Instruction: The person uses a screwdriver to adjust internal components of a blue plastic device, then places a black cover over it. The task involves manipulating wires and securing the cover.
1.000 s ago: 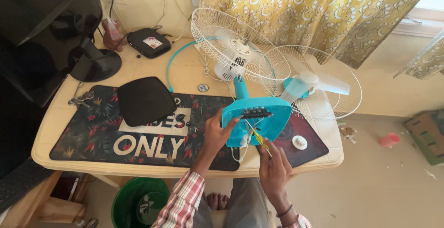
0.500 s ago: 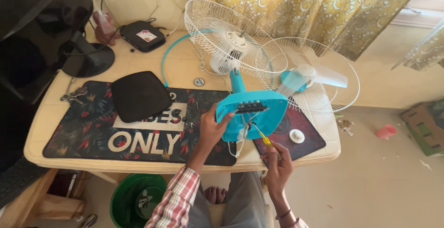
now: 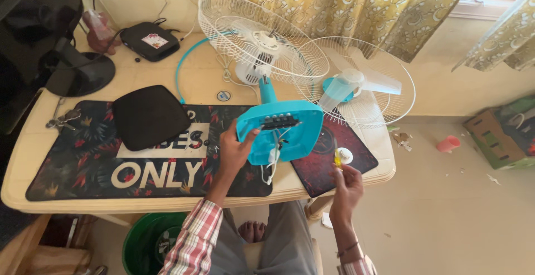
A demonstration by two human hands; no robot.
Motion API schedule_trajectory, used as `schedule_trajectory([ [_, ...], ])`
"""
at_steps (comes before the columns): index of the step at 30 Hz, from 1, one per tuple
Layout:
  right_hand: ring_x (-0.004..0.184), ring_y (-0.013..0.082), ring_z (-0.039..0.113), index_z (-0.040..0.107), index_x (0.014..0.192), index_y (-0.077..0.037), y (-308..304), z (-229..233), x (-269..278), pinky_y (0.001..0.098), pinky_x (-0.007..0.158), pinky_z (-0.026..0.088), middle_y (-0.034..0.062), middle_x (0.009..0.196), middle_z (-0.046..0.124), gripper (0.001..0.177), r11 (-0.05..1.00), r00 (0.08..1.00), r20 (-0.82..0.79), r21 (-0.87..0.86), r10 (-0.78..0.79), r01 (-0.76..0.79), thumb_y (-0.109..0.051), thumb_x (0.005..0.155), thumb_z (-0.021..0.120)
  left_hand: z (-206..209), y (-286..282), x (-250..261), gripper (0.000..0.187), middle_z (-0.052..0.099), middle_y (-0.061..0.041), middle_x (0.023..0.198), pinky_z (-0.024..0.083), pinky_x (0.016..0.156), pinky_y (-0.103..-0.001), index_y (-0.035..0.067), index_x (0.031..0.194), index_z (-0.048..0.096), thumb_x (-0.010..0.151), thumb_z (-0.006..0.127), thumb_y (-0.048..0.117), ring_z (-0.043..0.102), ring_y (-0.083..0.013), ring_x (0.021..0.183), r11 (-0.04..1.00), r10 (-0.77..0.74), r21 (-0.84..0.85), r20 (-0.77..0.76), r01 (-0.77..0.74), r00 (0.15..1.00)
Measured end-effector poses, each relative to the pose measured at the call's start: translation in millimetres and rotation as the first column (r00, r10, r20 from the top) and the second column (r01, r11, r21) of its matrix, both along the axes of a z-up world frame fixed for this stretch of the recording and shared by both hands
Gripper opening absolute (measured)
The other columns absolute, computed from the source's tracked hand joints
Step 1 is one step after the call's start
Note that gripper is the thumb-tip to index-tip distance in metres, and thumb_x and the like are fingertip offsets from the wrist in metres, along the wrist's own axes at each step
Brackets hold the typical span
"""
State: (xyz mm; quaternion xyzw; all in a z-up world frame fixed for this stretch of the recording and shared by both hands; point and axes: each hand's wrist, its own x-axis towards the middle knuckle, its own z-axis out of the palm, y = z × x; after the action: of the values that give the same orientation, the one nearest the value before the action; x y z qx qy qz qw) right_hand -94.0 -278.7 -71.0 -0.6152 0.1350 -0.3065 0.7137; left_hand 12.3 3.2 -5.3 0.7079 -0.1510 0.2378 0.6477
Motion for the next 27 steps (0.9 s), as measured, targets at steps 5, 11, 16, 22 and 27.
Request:
schedule_trajectory([
  [5,0.087,0.0176,0.071,0.068,0.107,-0.002,4.2,5.6,31.1,0.0307,0.080,0.055,0.0126,0.097,0.074,0.018,0.886,0.987,-0.098,-0.458,-0.124,0.066,-0.014,0.094,0.073,-4.9,9.4,1.7,0.046,0.074,-0.006,0.084,0.055,0.066,-0.029,0.002,0.120,0.067,0.094,0.076,0.038,0.067,-0.0089,0.073,1.000,0.013,0.001,0.008,-0.013,1.000],
  [11,0.088,0.0296,0.068,0.070,0.101,-0.007,17.2,31.8,49.1,0.0421,0.085,0.052,0.0125,0.091,0.073,0.013,0.583,0.966,-0.143,-0.813,-0.216,0.011,-0.013,0.090,0.072,-7.6,20.1,3.7,0.049,0.076,-0.006,0.092,0.055,0.072,-0.029,0.001,0.123,0.067,0.095,0.076,0.040,0.068,-0.0096,0.081,0.999,0.017,-0.030,0.010,-0.017,1.000],
  [16,0.104,0.0352,0.059,0.068,0.101,-0.007,23.3,45.4,51.4,0.0491,0.093,0.042,0.0113,0.103,0.070,0.015,0.293,0.964,-0.096,-0.956,-0.248,-0.020,-0.016,0.088,0.070,-8.4,23.5,7.0,0.051,0.076,-0.006,0.093,0.055,0.071,-0.029,0.002,0.125,0.067,0.094,0.075,0.042,0.067,-0.0098,0.080,0.999,-0.009,-0.051,-0.049,0.007,0.999],
  [22,0.104,0.0350,0.059,0.070,0.106,-0.007,38.9,40.1,31.5,0.0491,0.088,0.043,0.0116,0.104,0.068,0.021,0.381,0.981,-0.061,-0.925,-0.184,0.015,-0.014,0.086,0.068,-12.4,22.7,9.2,0.052,0.077,-0.007,0.093,0.055,0.071,-0.030,0.001,0.123,0.067,0.093,0.075,0.043,0.069,-0.0107,0.081,0.999,0.003,-0.039,-0.051,-0.005,0.999],
  [27,0.089,0.0314,0.064,0.074,0.093,-0.011,87.5,21.3,11.0,0.0445,0.080,0.049,0.0082,0.091,0.069,0.009,0.465,0.993,-0.048,-0.880,0.106,-0.092,-0.014,0.085,0.072,-13.5,23.1,8.4,0.053,0.077,-0.007,0.095,0.056,0.073,-0.029,0.001,0.124,0.066,0.094,0.075,0.044,0.070,-0.0105,0.084,0.998,-0.001,-0.065,-0.021,0.000,1.000],
])
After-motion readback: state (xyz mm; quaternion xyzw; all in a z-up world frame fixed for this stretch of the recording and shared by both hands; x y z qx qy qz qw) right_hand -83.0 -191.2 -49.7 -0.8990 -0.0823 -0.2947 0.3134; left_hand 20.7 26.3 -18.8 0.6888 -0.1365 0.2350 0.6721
